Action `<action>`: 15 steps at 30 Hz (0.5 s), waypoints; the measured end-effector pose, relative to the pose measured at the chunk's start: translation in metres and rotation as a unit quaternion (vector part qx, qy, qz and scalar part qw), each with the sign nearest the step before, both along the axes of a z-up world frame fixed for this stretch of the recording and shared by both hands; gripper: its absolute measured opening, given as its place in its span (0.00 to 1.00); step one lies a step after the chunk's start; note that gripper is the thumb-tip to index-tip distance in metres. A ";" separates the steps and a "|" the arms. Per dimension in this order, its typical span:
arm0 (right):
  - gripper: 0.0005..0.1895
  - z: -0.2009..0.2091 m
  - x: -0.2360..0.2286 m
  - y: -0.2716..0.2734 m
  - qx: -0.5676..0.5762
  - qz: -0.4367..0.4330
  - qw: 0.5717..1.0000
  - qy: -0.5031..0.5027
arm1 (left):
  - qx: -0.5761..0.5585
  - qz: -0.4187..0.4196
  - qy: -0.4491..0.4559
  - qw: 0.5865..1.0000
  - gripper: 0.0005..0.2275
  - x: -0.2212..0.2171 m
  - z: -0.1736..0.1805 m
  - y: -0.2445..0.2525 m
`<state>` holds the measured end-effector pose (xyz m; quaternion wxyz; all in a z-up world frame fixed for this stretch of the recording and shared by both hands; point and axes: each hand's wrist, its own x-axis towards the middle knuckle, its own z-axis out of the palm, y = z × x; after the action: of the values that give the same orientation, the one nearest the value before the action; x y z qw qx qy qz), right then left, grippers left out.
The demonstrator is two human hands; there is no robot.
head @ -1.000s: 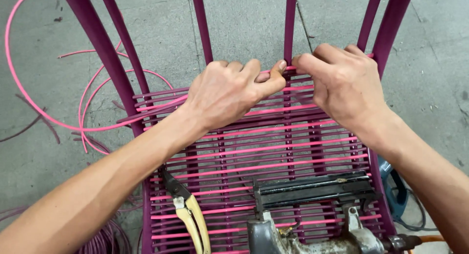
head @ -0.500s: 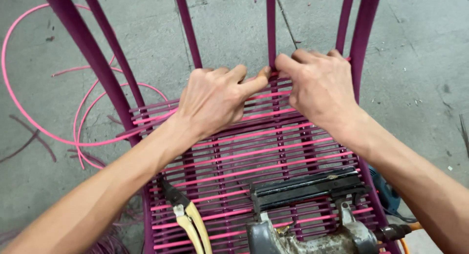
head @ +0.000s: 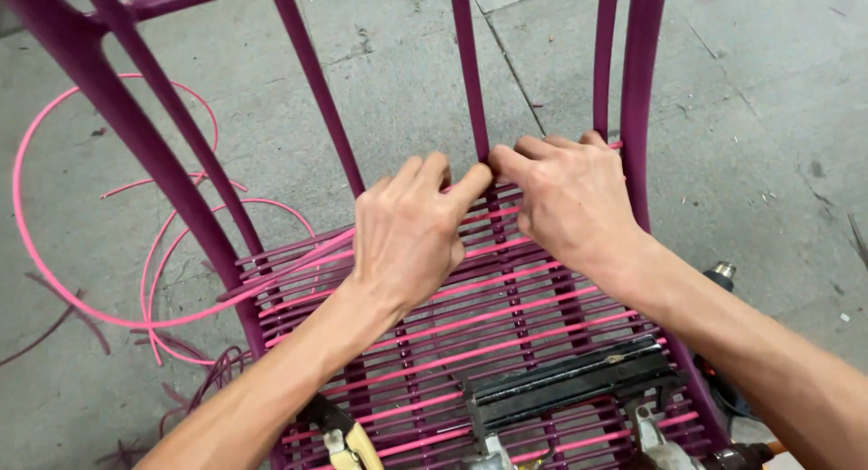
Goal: Weaving and securing pink cord to a metal chair frame using industrial tools.
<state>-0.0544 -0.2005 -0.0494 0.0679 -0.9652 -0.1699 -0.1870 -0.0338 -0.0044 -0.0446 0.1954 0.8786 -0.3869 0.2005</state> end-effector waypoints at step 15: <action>0.10 -0.007 0.001 -0.005 -0.002 0.027 0.999 -0.024 | -0.086 0.003 0.102 0.991 0.15 0.005 -0.006 0.004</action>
<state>-0.0530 -0.2055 -0.0565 0.0666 -0.9555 -0.1982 -0.2080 -0.0286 -0.0001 -0.0501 0.3081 0.8757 -0.3434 0.1426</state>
